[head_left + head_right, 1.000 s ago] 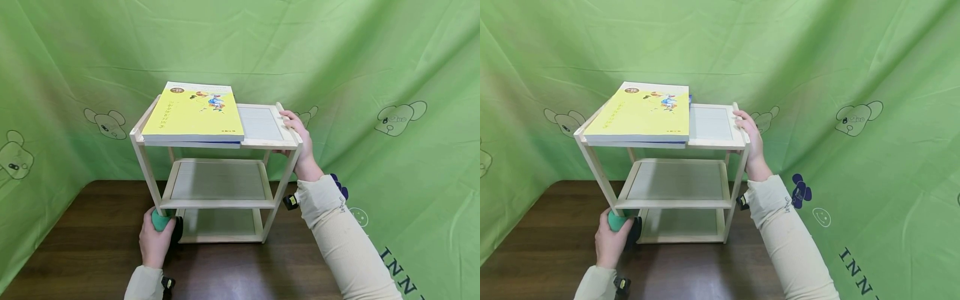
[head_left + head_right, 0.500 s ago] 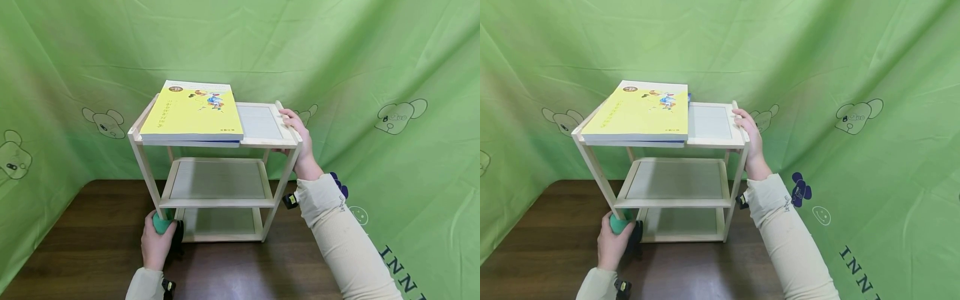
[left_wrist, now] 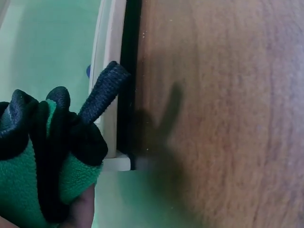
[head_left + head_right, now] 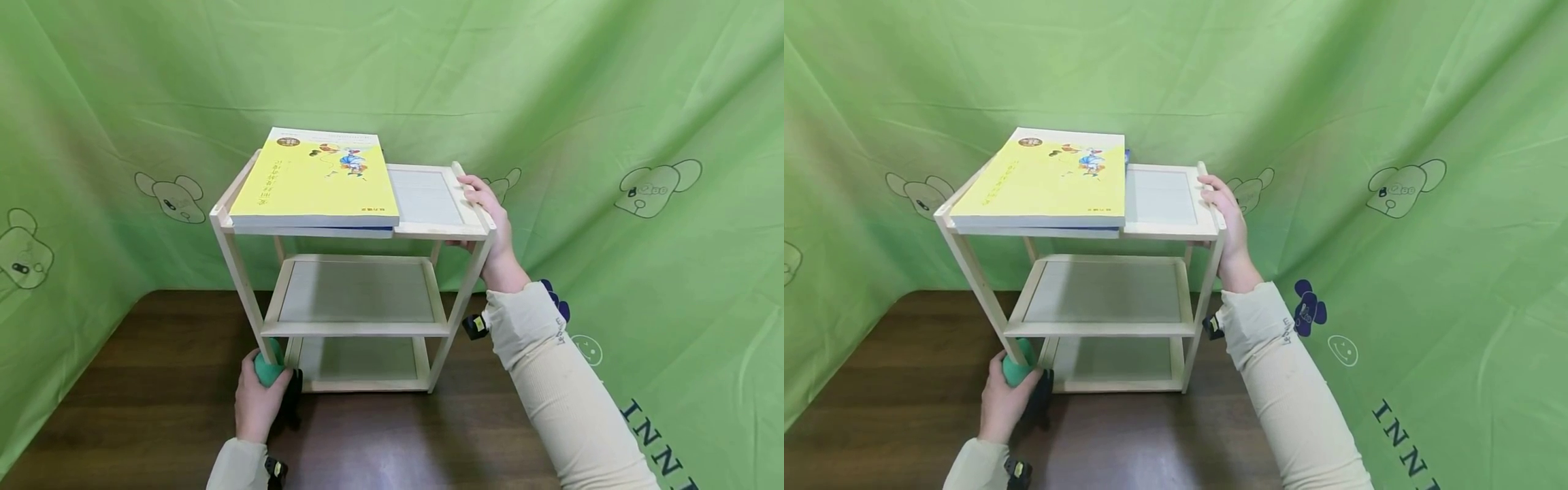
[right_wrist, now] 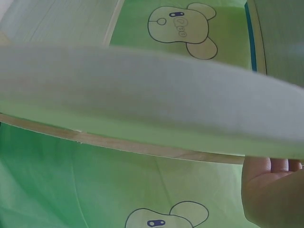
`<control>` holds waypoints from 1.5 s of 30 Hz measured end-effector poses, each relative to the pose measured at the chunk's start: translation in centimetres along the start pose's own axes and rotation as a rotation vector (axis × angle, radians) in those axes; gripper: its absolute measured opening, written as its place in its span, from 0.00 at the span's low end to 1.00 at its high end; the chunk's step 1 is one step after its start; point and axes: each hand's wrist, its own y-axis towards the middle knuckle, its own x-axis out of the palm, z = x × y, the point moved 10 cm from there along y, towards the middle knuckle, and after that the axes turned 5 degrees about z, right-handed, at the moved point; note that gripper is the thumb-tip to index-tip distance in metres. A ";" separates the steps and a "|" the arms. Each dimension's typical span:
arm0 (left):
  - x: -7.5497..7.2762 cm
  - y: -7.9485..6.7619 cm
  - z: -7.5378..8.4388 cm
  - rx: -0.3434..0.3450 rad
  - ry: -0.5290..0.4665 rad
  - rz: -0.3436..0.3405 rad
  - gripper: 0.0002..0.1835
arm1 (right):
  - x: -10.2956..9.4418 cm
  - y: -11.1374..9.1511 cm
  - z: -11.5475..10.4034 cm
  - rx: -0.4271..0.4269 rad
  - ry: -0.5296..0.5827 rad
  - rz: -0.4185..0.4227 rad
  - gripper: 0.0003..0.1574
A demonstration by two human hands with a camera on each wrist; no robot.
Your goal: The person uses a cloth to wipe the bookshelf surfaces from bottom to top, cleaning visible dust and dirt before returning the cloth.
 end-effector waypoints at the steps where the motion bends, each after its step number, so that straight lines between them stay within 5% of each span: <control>1: 0.1 0.0 -0.1 -0.004 -0.001 -0.004 0.38 | 0.0 0.0 0.0 0.000 -0.001 0.000 0.18; 13: 0.4 -0.3 -0.4 -0.019 0.005 -0.093 0.42 | 0.2 0.1 0.0 -0.005 0.017 -0.013 0.18; 23: -0.7 -1.9 -0.1 -0.011 0.120 -0.175 0.47 | 0.1 0.2 -0.2 -0.008 0.007 -0.004 0.18; 30: -2.2 -3.2 0.6 -0.014 0.125 -0.099 0.45 | 0.2 0.3 -0.2 -0.010 0.041 -0.016 0.18; 38: -4.7 -4.5 3.0 0.053 0.039 0.012 0.43 | 0.3 0.3 -0.2 -0.014 0.041 -0.010 0.18; 45: -6.4 -5.9 6.6 0.204 -0.057 0.104 0.42 | 0.0 0.2 -0.1 -0.007 0.036 0.011 0.17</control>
